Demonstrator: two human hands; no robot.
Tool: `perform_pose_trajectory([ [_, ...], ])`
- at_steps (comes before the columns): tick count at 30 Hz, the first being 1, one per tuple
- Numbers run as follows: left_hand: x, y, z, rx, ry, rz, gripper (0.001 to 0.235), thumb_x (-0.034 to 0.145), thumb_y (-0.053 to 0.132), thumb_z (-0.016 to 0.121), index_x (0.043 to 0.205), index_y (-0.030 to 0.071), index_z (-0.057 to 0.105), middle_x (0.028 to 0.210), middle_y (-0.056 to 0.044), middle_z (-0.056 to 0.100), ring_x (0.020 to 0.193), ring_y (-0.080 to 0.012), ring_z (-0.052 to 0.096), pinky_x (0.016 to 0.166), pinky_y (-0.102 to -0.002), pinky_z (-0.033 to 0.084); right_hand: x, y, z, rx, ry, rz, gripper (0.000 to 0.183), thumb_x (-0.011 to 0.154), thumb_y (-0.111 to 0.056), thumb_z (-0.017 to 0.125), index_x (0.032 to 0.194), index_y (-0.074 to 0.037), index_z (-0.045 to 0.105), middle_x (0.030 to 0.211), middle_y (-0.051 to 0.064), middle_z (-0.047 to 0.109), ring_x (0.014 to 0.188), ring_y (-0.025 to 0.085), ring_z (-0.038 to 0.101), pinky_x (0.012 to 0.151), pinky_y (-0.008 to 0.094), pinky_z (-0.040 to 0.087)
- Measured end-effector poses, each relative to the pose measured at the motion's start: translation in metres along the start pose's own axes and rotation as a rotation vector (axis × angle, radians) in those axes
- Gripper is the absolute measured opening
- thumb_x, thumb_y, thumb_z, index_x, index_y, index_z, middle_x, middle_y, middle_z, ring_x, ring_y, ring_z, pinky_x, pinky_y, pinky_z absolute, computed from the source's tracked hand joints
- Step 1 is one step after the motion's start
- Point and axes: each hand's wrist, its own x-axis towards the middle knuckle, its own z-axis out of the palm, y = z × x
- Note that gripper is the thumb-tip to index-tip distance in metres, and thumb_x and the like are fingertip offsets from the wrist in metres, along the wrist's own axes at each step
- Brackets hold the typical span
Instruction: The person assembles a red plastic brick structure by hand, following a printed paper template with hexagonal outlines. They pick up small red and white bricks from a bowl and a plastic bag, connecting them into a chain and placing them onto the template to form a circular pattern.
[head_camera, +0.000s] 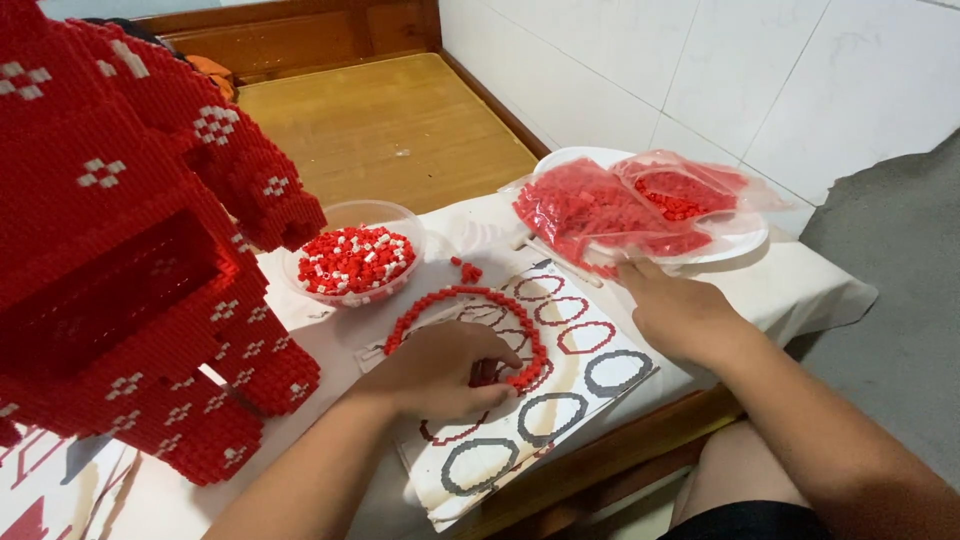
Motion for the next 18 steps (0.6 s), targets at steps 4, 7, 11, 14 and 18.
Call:
perform_pose_trajectory([
  [4, -0.003, 0.005, -0.003, 0.008, -0.012, -0.014, 0.044, 0.089, 0.037, 0.063, 0.122, 0.011, 0.075, 0.098, -0.015, 0.075, 0.082, -0.028, 0.074, 0.076, -0.039, 0.058, -0.011, -0.015, -0.019, 0.098, -0.047, 0.014, 0.057, 0.096, -0.01, 0.044, 0.153, -0.012, 0.045, 0.156, 0.017, 0.048, 0.118, 0.044, 0.069, 0.094, 0.056, 0.057],
  [7, -0.003, 0.005, -0.004, 0.03, -0.014, -0.03, 0.043, 0.089, 0.037, 0.065, 0.122, 0.011, 0.075, 0.097, -0.013, 0.075, 0.081, -0.0259, 0.074, 0.075, -0.037, 0.058, 0.001, 0.001, 0.01, 0.162, 0.121, 0.021, 0.045, 0.1, -0.018, 0.046, 0.142, -0.013, 0.06, 0.143, 0.014, 0.062, 0.116, 0.042, 0.07, 0.093, 0.051, 0.058],
  [11, -0.005, 0.007, -0.006, -0.018, -0.005, -0.027, 0.044, 0.088, 0.035, 0.065, 0.123, 0.009, 0.074, 0.095, -0.015, 0.075, 0.083, -0.0284, 0.073, 0.078, -0.039, 0.056, 0.012, 0.009, 0.033, 0.141, 0.343, -0.001, 0.034, 0.101, -0.023, 0.052, 0.13, -0.016, 0.069, 0.124, 0.011, 0.072, 0.108, 0.033, 0.074, 0.087, 0.043, 0.062],
  [14, -0.002, 0.004, -0.003, -0.014, -0.008, -0.023, 0.044, 0.088, 0.035, 0.065, 0.122, 0.01, 0.074, 0.094, -0.014, 0.075, 0.082, -0.0268, 0.072, 0.077, -0.039, 0.056, 0.008, 0.001, 0.019, 0.195, 0.271, 0.035, 0.043, 0.098, -0.019, 0.051, 0.14, -0.012, 0.06, 0.133, 0.014, 0.066, 0.111, 0.036, 0.072, 0.088, 0.046, 0.062],
  [18, -0.002, 0.002, -0.002, -0.021, -0.006, -0.041, 0.044, 0.088, 0.034, 0.065, 0.124, 0.01, 0.074, 0.095, -0.015, 0.075, 0.083, -0.0275, 0.073, 0.078, -0.039, 0.056, 0.004, -0.008, 0.011, 0.276, 0.19, 0.061, 0.056, 0.095, -0.01, 0.046, 0.15, -0.009, 0.051, 0.155, 0.016, 0.048, 0.117, 0.041, 0.068, 0.094, 0.05, 0.06],
])
